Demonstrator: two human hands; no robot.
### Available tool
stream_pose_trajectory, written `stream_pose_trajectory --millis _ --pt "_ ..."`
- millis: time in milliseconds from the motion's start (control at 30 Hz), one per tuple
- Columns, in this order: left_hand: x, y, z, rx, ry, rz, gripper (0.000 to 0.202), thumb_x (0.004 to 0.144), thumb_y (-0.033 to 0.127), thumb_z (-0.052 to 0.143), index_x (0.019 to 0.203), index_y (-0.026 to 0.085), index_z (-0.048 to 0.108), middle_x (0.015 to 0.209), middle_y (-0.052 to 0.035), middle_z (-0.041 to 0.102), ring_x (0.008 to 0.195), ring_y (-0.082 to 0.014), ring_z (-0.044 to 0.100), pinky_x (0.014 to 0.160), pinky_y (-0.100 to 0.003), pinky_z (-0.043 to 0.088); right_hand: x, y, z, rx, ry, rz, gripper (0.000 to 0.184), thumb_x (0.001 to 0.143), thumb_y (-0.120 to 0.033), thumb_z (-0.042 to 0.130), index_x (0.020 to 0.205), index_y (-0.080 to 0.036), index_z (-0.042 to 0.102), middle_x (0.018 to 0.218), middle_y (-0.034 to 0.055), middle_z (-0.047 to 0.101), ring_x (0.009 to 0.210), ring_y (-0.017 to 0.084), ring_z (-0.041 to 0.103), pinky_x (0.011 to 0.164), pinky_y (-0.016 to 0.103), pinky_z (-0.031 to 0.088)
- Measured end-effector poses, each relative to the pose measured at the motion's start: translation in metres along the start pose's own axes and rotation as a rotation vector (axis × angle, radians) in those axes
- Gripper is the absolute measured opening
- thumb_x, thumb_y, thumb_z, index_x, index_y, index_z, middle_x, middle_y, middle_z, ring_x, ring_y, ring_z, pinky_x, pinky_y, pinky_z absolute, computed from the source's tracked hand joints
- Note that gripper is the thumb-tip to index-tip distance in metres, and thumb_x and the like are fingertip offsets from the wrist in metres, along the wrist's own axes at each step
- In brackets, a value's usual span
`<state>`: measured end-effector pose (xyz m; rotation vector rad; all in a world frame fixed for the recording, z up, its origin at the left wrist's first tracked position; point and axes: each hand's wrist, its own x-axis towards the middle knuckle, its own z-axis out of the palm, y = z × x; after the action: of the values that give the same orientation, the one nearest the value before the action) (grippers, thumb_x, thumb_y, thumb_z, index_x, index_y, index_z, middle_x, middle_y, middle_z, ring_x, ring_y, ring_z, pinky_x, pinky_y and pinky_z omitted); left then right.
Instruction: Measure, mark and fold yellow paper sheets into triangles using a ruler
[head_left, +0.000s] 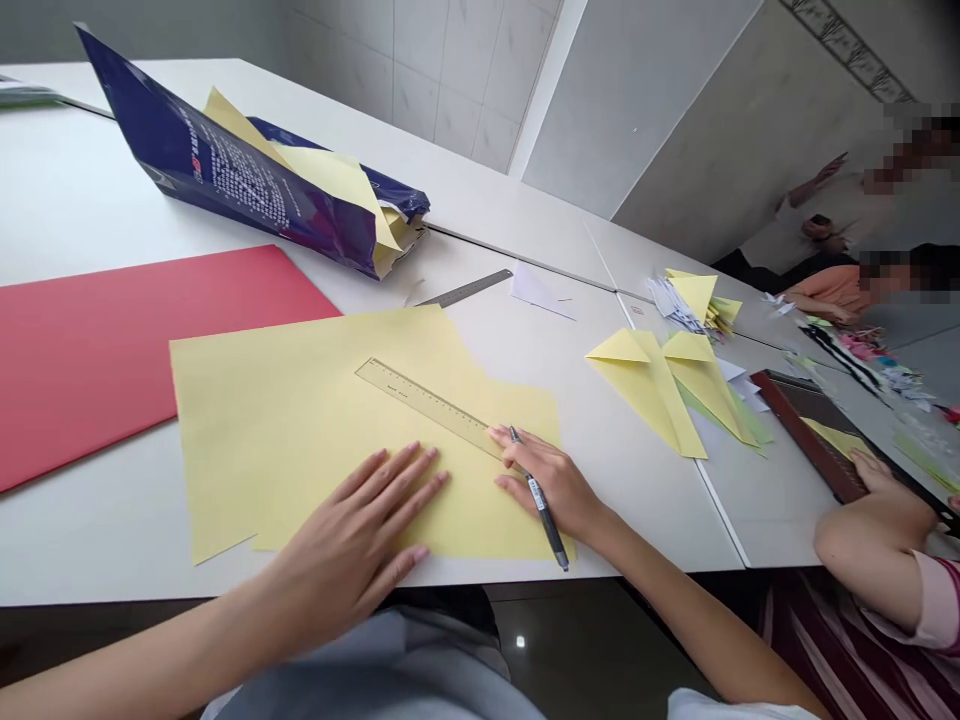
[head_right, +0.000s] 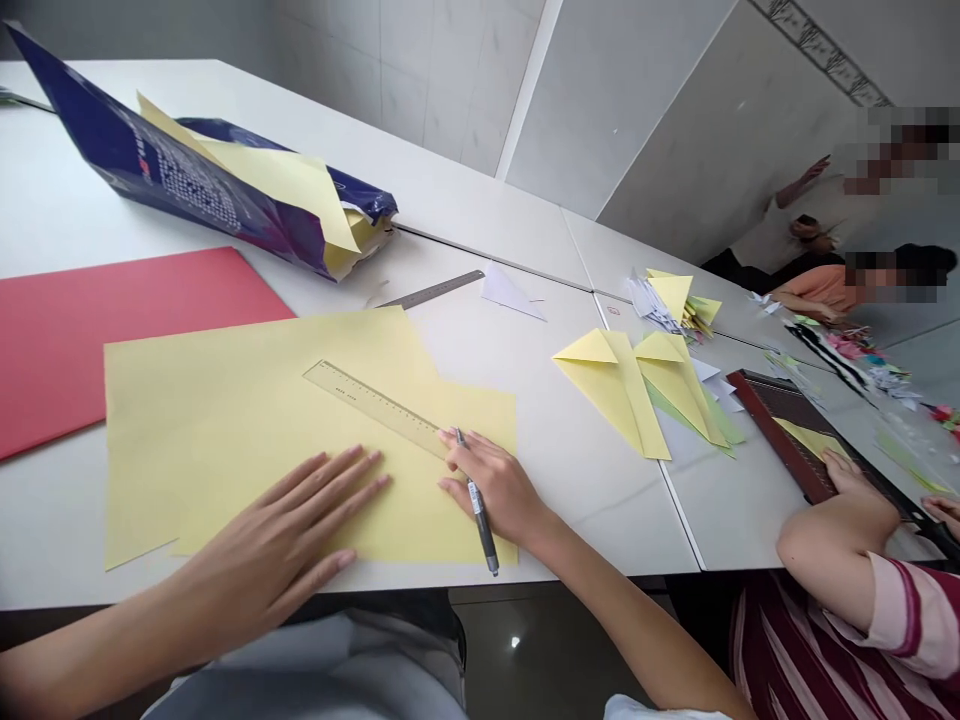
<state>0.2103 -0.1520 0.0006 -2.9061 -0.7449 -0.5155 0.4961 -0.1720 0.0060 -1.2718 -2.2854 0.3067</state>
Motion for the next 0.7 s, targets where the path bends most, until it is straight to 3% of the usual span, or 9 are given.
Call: stream_pose_trajectory --millis 200,367,433,533,700 --pt "0.009 -0.011 0.01 -0.026 0.011 -0.168 0.047 0.1 0.036 0.033 0.146 0.033 0.041 0.154 0.0 0.04 0.144 -0.0304 0.033 0.113 -0.054 0.036 -0.011 -0.016 0.007 0.047 -0.037 0.0 0.01 0.092 -0.022 0.059 0.099 -0.023 0.052 0.141 0.0082 0.056 0.138 0.019 0.046 0.117 0.042 0.042" --pt "0.009 0.008 0.009 0.037 0.093 -0.479 0.041 0.098 0.038 0.039 0.13 0.017 0.056 0.134 -0.0174 0.054 0.127 -0.0344 0.049 0.098 -0.051 0.049 -0.036 -0.024 -0.001 0.02 -0.105 0.064 0.035 0.083 -0.039 0.073 0.096 -0.025 0.045 0.149 0.01 0.047 0.144 0.026 0.036 0.118 0.051 0.038" --pt "0.009 0.016 0.007 0.065 0.124 -0.571 0.037 0.096 0.039 0.044 0.121 0.014 0.058 0.12 -0.0185 0.058 0.113 -0.033 0.055 0.088 -0.048 0.053 -0.048 -0.027 -0.007 0.008 -0.154 0.097 0.042 0.078 -0.043 0.077 0.096 -0.025 0.043 0.15 0.01 0.046 0.145 0.028 0.034 0.118 0.054 0.037" --pt "0.008 0.023 0.002 0.077 0.116 -0.599 0.029 0.096 0.034 0.047 0.114 0.016 0.059 0.114 -0.0147 0.06 0.102 -0.029 0.057 0.081 -0.043 0.054 -0.066 -0.03 -0.015 0.0 -0.222 0.166 0.041 0.078 -0.041 0.076 0.096 -0.026 0.042 0.152 0.0086 0.044 0.145 0.028 0.034 0.116 0.052 0.041" --pt "0.006 0.026 -0.002 0.059 0.092 -0.572 0.027 0.098 0.025 0.042 0.119 0.019 0.057 0.113 -0.0098 0.062 0.098 -0.0247 0.058 0.08 -0.041 0.054 -0.094 -0.034 -0.022 0.026 -0.253 0.215 0.02 0.087 -0.021 0.059 0.092 -0.028 0.041 0.149 0.0061 0.047 0.142 0.023 0.038 0.113 0.045 0.045"
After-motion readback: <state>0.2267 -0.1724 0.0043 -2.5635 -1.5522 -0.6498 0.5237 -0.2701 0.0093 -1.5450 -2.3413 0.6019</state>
